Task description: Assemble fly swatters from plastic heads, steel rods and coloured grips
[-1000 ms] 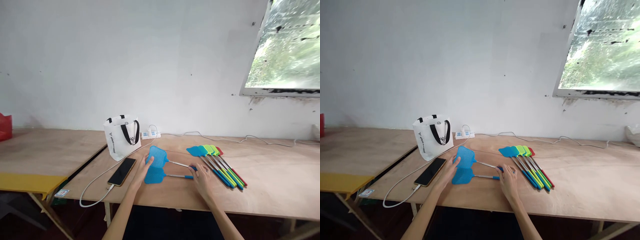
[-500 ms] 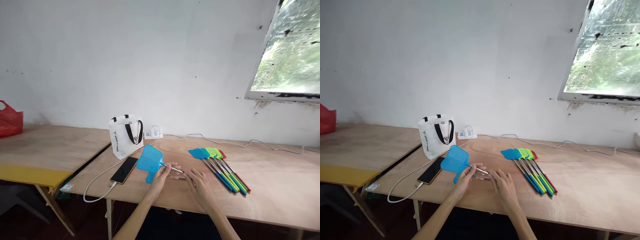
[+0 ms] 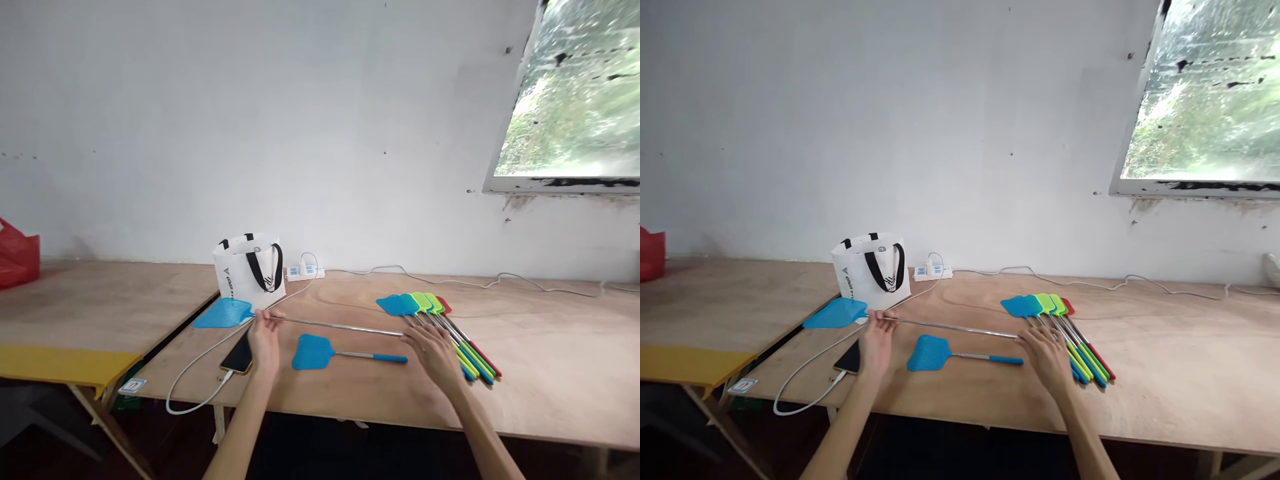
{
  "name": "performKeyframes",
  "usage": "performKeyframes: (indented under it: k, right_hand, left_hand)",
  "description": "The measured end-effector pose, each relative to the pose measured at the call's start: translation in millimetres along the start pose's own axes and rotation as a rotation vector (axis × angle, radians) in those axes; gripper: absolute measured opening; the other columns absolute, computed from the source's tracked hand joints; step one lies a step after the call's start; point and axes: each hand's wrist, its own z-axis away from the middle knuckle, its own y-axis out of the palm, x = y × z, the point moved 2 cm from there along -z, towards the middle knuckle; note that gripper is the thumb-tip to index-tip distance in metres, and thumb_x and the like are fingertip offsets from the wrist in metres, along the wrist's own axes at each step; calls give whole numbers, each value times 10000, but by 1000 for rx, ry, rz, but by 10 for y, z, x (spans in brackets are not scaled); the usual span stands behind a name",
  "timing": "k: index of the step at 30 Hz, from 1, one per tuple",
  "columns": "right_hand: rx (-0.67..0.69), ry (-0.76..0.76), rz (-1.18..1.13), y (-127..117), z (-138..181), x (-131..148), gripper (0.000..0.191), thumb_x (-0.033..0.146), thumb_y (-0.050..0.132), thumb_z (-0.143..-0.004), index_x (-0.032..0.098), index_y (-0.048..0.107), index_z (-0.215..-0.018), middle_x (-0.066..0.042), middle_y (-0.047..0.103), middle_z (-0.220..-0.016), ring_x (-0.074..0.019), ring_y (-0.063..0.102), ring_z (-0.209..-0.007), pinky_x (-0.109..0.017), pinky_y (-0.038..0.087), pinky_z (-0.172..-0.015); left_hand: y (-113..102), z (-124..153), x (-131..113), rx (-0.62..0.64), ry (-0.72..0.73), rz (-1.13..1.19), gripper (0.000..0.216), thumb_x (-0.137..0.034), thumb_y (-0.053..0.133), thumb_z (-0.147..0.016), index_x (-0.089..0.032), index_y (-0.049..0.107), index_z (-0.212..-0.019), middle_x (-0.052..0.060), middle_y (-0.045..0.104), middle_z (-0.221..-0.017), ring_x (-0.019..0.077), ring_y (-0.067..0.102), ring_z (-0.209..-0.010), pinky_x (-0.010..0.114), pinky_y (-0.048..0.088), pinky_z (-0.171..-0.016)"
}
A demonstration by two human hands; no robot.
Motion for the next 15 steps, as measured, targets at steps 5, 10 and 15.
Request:
performKeyframes:
  k: [5, 10, 15]
  right_hand:
    - [3, 51, -143, 10, 155, -547, 560, 685, 366, -990, 288, 755, -924, -69, 773, -980, -270, 691, -944, -438, 463, -920]
    - [59, 193, -294, -94, 325, -710, 611, 763, 423, -921, 269, 783, -924, -96, 788, -977, -299, 732, -908, -408, 564, -792]
    - [46, 268, -340, -242, 288, -508, 632, 731, 341, -954, 267, 768, -904, -98, 788, -957, -291, 733, -839, -389, 571, -710]
  left_hand:
    - [-76, -110, -247, 128, 39, -5, 439, -578, 746, -823, -204, 537, -729, 18, 669, -744, 181, 675, -791, 272, 524, -703]
    - [107, 28, -196, 193, 11, -77, 397, -554, 721, -840, -170, 646, -778, 76, 721, -799, 214, 698, -806, 284, 525, -673]
    - [318, 270, 74, 312, -33, -245, 517, -643, 634, -878, -138, 745, -907, 159, 763, -1022, 256, 713, -894, 312, 550, -687]
